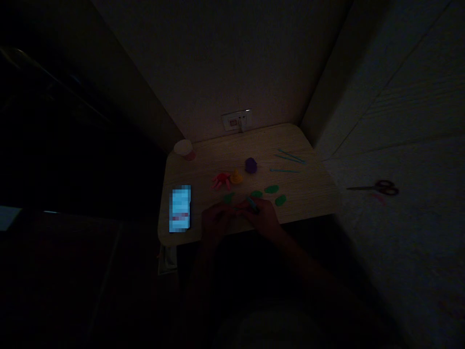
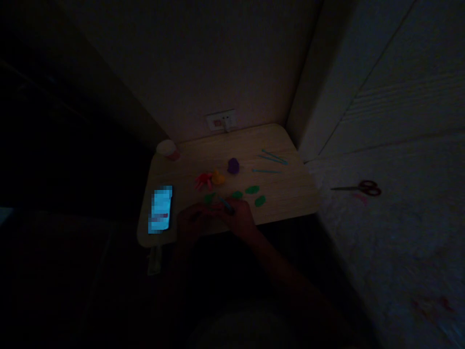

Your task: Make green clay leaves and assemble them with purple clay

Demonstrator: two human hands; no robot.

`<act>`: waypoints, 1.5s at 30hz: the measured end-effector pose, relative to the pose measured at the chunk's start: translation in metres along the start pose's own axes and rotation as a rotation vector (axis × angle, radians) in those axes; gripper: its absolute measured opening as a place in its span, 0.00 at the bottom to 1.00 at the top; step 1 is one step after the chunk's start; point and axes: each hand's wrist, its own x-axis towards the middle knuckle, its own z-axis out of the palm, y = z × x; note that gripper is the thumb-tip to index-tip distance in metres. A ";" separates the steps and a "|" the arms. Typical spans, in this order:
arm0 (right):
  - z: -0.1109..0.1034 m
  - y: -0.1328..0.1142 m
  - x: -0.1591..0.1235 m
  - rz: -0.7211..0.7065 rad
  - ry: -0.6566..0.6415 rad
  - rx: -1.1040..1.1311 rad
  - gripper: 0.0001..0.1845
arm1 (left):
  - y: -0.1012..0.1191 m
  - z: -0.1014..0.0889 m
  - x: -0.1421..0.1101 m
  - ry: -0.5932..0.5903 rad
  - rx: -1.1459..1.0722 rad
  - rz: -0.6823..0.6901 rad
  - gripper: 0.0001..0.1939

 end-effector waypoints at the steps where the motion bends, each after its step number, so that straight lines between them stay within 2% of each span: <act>1: 0.000 0.001 0.001 0.005 0.004 -0.002 0.20 | 0.001 0.000 0.000 -0.002 0.004 -0.011 0.12; 12: -0.003 0.001 0.004 -0.049 -0.008 -0.031 0.17 | 0.000 0.001 0.001 0.021 0.004 -0.068 0.13; 18: -0.003 0.004 0.005 0.065 0.002 0.046 0.19 | -0.004 0.002 0.001 0.063 -0.038 -0.120 0.15; 23: -0.006 0.007 0.007 0.056 0.037 0.077 0.17 | -0.008 0.002 0.002 0.117 -0.082 -0.115 0.22; 28: -0.006 0.004 0.007 0.043 0.033 0.066 0.19 | -0.003 0.002 0.003 0.075 -0.071 -0.092 0.18; 33: -0.003 -0.001 0.005 0.053 -0.028 0.049 0.17 | 0.003 0.002 0.003 0.051 -0.044 -0.081 0.15; 39: -0.002 0.001 0.006 0.075 -0.003 0.006 0.19 | -0.006 0.004 0.001 0.049 -0.055 -0.101 0.11; 45: -0.003 0.000 0.007 0.076 -0.007 -0.011 0.20 | -0.007 0.005 0.000 0.049 -0.095 -0.151 0.12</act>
